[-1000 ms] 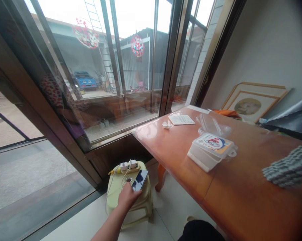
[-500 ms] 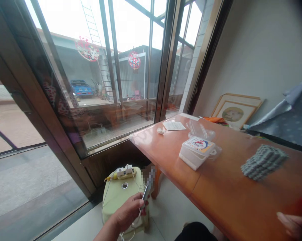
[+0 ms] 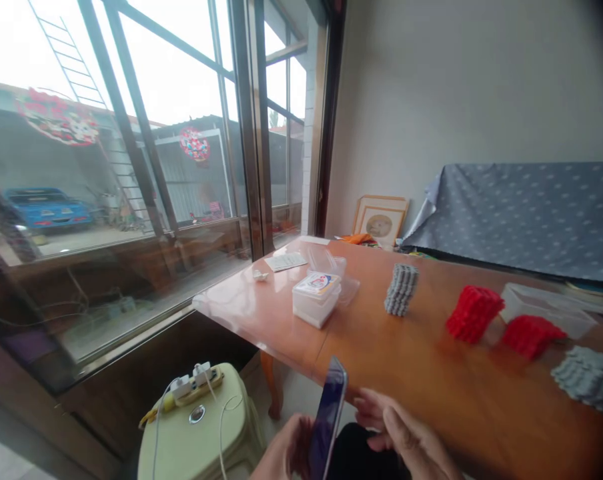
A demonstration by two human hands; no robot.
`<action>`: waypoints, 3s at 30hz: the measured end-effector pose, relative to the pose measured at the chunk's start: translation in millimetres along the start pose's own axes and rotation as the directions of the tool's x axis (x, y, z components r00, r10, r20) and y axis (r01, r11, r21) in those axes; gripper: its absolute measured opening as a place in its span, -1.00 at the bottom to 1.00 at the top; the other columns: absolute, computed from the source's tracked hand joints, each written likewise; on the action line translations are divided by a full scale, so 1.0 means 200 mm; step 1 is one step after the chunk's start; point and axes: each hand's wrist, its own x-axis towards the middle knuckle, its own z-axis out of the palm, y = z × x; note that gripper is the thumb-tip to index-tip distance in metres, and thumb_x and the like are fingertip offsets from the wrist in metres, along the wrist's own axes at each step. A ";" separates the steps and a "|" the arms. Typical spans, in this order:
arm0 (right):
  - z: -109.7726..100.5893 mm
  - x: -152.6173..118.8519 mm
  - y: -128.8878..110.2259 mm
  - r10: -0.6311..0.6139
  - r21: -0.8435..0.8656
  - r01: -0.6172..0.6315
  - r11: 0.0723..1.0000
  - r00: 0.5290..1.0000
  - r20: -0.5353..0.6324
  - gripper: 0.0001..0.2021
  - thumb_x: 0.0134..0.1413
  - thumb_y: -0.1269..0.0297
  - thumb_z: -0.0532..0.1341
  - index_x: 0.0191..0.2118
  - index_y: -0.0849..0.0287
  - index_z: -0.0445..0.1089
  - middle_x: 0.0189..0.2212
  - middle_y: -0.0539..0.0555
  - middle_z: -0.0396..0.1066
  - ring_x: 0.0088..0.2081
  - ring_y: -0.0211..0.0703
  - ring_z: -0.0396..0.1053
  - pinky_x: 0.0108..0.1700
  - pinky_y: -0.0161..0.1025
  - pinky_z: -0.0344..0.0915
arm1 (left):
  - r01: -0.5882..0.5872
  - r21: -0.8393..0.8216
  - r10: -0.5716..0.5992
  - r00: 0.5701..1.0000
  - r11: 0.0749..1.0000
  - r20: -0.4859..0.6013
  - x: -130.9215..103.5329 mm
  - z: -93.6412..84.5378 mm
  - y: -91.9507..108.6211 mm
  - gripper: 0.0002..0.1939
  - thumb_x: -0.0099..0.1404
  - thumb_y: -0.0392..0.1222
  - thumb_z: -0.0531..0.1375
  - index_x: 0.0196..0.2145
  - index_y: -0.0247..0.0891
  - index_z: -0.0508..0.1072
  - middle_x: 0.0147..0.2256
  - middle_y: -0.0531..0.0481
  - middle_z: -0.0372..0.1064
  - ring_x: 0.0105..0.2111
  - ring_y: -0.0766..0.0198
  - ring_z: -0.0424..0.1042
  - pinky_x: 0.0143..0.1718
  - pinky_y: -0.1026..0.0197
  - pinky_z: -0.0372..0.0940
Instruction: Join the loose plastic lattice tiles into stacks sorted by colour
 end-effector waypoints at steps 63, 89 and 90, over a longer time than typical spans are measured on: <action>-0.31 0.27 -0.27 -0.148 0.322 0.239 0.916 0.948 -0.282 -0.61 0.13 -0.12 0.29 -0.19 0.14 0.51 -0.73 -0.13 0.20 -0.72 -0.32 0.13 -0.70 -0.39 0.19 | 0.419 -0.601 -0.047 0.844 0.680 0.535 0.82 0.59 0.45 -0.17 0.37 0.39 -0.05 0.15 -0.47 0.40 -0.12 -0.38 0.54 -0.21 0.02 0.57 -0.27 0.14 0.40; -0.33 0.30 -0.23 -0.146 0.414 0.263 0.872 0.945 -0.294 -0.58 0.13 -0.11 0.28 -0.12 0.16 0.53 -0.56 -0.01 0.47 -0.68 -0.28 0.24 -0.65 -0.33 0.25 | 0.397 -0.603 -0.048 0.858 0.692 0.511 0.82 0.61 0.46 -0.19 0.38 0.37 -0.04 0.13 -0.48 0.41 -0.18 -0.33 0.55 -0.18 0.05 0.56 -0.38 0.26 0.35; -0.34 0.31 -0.25 -0.154 0.425 0.267 0.865 0.947 -0.282 -0.57 0.14 -0.12 0.27 -0.11 0.16 0.52 -0.50 0.02 0.52 -0.67 -0.27 0.28 -0.61 -0.30 0.28 | 0.405 -0.599 -0.058 0.857 0.691 0.513 0.82 0.61 0.46 -0.19 0.38 0.37 -0.04 0.11 -0.48 0.42 -0.18 -0.34 0.55 -0.19 0.04 0.56 -0.37 0.25 0.36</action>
